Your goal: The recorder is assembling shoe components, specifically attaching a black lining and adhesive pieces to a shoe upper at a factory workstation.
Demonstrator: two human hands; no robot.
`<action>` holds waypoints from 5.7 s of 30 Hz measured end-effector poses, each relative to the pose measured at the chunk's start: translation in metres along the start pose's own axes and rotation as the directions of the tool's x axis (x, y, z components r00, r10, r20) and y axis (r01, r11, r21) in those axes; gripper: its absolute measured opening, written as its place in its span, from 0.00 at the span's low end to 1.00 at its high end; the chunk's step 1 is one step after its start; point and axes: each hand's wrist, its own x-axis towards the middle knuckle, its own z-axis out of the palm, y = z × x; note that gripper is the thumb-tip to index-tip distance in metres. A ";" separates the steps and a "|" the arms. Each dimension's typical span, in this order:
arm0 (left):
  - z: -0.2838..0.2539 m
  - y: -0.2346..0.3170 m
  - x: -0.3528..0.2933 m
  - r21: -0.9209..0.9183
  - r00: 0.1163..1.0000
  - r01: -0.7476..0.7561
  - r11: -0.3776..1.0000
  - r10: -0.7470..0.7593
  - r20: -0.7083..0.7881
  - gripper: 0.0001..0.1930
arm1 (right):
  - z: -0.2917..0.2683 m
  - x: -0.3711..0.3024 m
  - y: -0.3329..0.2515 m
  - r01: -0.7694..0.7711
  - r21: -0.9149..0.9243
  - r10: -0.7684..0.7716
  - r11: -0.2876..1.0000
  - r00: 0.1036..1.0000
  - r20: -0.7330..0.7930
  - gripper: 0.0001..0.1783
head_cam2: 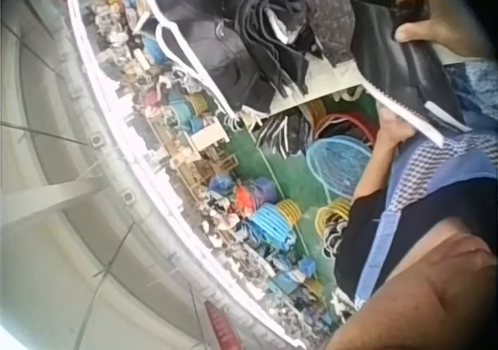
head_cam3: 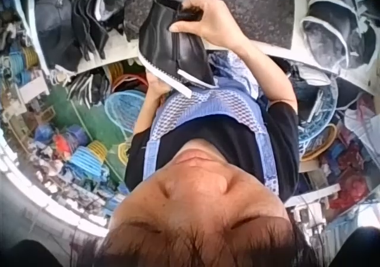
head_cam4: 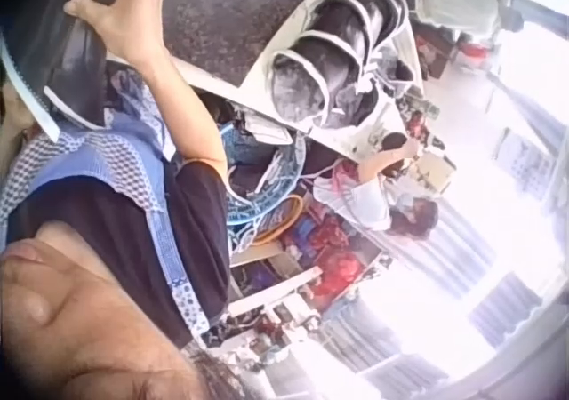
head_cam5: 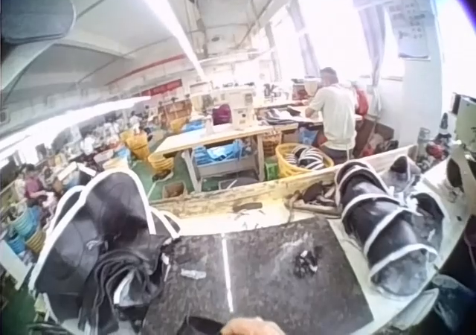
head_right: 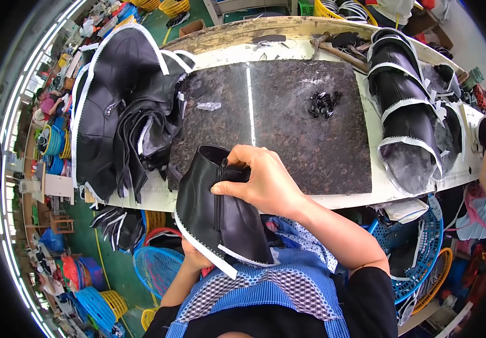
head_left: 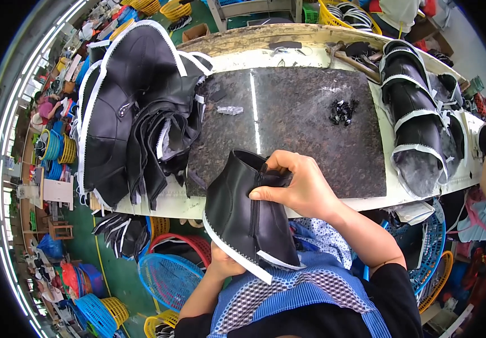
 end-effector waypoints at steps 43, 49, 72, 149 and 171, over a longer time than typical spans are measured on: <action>0.117 0.005 0.438 0.320 0.695 -0.453 0.832 0.555 -0.458 0.08 | -0.069 0.051 0.115 0.155 -0.585 -0.356 0.796 0.901 -0.246 0.15; 0.141 -0.020 0.387 0.078 0.884 -0.451 0.889 0.432 0.178 0.23 | -0.091 0.040 0.106 0.124 -0.648 -0.362 0.752 0.899 -0.248 0.12; -0.056 0.024 0.134 -0.185 0.743 -0.340 0.922 0.143 -0.654 0.28 | -0.090 0.040 0.114 0.211 -0.882 -0.541 0.422 0.839 -0.058 0.09; 0.048 -0.032 0.106 0.646 0.732 -0.647 0.404 0.567 0.378 0.07 | -0.059 -0.133 0.066 0.002 0.575 0.212 0.818 0.928 -0.305 0.04; 0.081 -0.020 0.063 -0.701 0.910 0.320 0.637 -0.412 0.041 0.12 | -0.019 -0.089 0.059 -0.095 0.882 0.236 0.462 0.972 -0.019 0.02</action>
